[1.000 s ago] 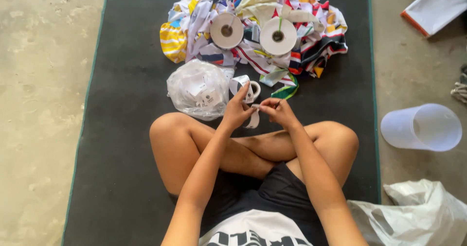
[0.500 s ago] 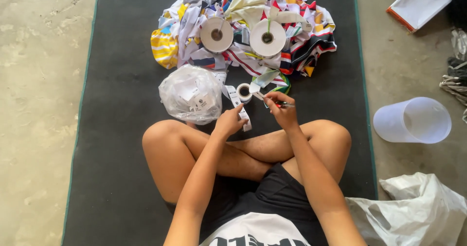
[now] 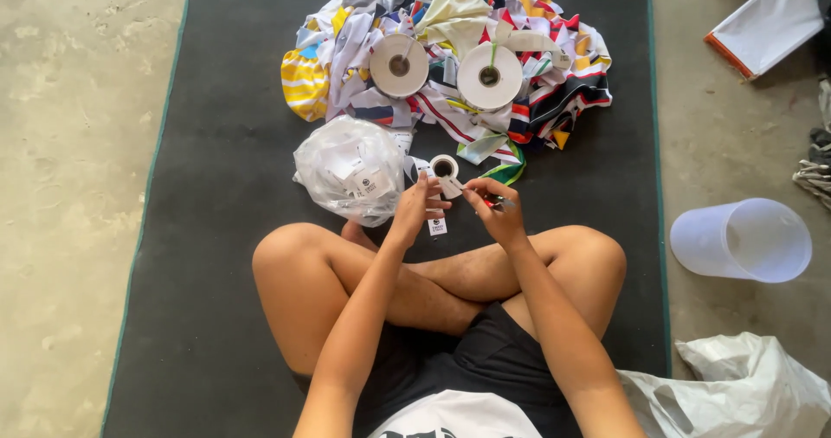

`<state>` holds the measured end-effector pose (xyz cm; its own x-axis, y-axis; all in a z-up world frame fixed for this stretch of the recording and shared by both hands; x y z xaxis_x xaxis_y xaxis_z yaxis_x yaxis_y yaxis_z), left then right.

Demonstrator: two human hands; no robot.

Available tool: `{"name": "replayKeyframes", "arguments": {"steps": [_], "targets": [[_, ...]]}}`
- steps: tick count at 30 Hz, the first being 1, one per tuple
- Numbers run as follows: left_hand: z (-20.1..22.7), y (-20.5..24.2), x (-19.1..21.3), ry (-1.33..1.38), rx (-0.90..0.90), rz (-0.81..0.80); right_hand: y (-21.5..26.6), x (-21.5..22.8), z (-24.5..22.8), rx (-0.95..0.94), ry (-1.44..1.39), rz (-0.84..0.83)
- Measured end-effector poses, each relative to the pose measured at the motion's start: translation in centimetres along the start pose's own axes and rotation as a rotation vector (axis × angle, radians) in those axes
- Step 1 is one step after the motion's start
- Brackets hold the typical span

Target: Cutting individual clothing labels from a continuous roll using scissors while sitting on the floor.

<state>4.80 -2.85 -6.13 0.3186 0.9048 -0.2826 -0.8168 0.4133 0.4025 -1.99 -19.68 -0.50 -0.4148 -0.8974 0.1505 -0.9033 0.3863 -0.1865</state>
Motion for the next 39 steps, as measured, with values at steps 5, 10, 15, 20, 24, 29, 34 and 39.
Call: {"name": "replayKeyframes", "arguments": {"steps": [5, 10, 15, 20, 24, 29, 34, 39], "targets": [[0.3, 0.0, -0.3, 0.103, -0.133, -0.035, -0.5, 0.0, 1.7, -0.047, -0.075, -0.006], [1.8, 1.0, -1.5, -0.016, -0.265, -0.084, -0.5, -0.4, 3.6, -0.141, -0.170, 0.008], [2.2, 1.1, -2.6, -0.114, -0.355, -0.122, -0.6, -0.7, 3.7, -0.190, -0.178, -0.010], [3.1, 1.8, -2.2, -0.109, -0.351, -0.043, -0.9, -1.1, 4.5, -0.209, -0.190, -0.017], [3.3, 1.8, -1.6, -0.069, -0.343, 0.024, -1.1, -1.1, 3.5, -0.200, -0.239, -0.031], [2.7, 1.8, -1.3, -0.125, -0.324, 0.055, -1.2, -1.7, 2.5, -0.272, -0.345, -0.116], [2.3, 1.4, -1.7, -0.104, -0.297, 0.024, -1.0, -1.7, 4.6, -0.295, -0.275, -0.098], [1.1, 0.5, -1.5, -0.076, -0.275, 0.016, -1.0, -1.1, 5.9, -0.313, -0.273, -0.039]]}}
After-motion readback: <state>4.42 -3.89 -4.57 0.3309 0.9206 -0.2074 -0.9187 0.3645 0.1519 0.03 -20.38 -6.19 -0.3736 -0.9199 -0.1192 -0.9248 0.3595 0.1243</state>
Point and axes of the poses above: each hand's wrist, its own y-axis away from the middle knuckle, its own x-axis out of the back of the hand, z = x × y, the point moved 7 cm from there along -y, towards the middle knuckle, and after that the axes turned 1 degree about y, right-handed, at the moved point
